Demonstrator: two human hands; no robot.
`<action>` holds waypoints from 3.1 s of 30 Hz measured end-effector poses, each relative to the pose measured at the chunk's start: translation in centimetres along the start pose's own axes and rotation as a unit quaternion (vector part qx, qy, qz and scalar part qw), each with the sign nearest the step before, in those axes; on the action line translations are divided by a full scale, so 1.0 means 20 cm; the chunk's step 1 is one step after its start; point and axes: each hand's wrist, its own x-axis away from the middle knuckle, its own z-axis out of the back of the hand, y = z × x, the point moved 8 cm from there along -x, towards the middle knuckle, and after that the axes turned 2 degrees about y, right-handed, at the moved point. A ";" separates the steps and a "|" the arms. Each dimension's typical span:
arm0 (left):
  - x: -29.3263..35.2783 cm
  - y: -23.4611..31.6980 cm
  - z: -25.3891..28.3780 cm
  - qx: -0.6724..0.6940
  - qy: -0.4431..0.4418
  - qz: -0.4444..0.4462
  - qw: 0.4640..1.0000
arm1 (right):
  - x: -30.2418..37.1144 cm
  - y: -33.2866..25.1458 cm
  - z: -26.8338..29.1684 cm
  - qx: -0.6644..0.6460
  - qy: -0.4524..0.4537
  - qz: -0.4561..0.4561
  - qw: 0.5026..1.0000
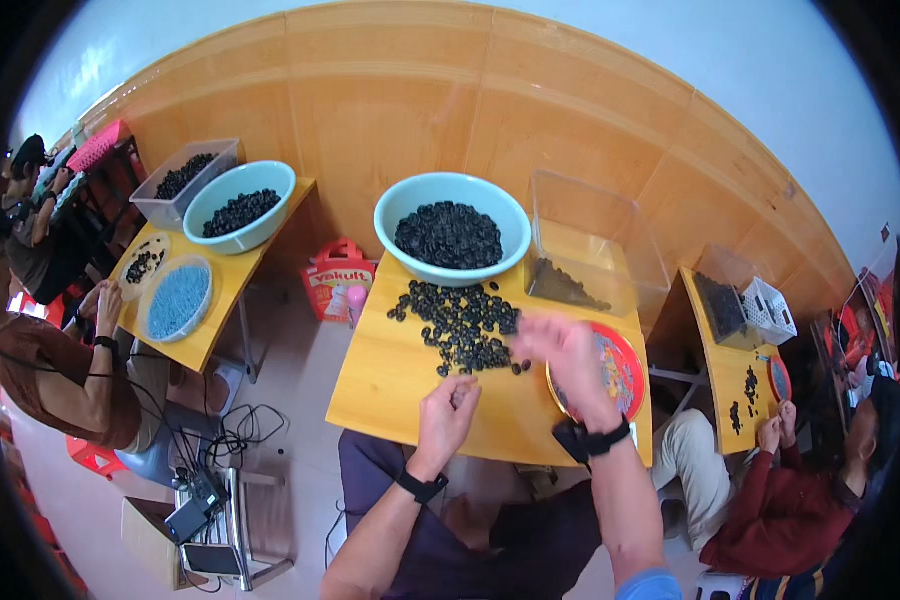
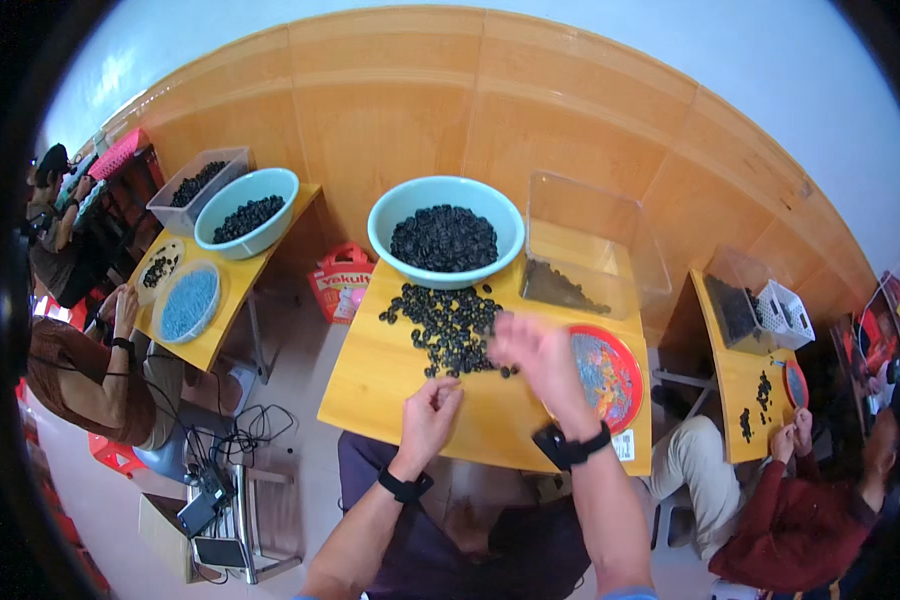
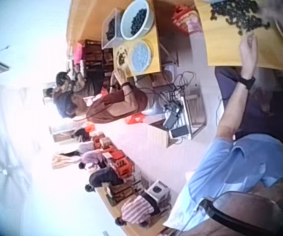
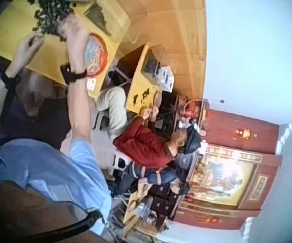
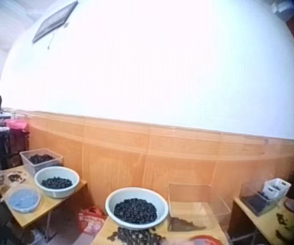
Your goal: Sorting and inspecting small black plastic components on a table.
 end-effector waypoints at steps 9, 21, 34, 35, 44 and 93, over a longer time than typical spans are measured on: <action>0.04 0.08 0.16 0.059 0.185 -0.039 0.980 | 0.14 0.24 -0.16 0.402 -0.044 0.020 0.914; 0.04 0.06 0.14 0.044 0.159 -0.021 0.986 | 0.22 0.43 -0.20 0.492 -0.074 0.065 0.865; 0.04 0.10 0.12 0.006 0.138 -0.040 0.990 | 0.24 0.42 -0.14 0.484 -0.047 0.054 0.872; 0.04 0.11 0.11 0.006 0.136 -0.039 0.990 | 0.24 0.42 -0.13 0.489 -0.045 0.071 0.868; 0.03 0.11 -0.01 -0.007 0.034 -0.067 0.997 | 0.33 0.38 -0.09 0.441 0.004 0.075 0.894; 0.06 0.15 -0.04 -0.070 -0.052 -0.047 0.995 | 0.58 0.22 0.92 0.541 0.122 -0.118 0.824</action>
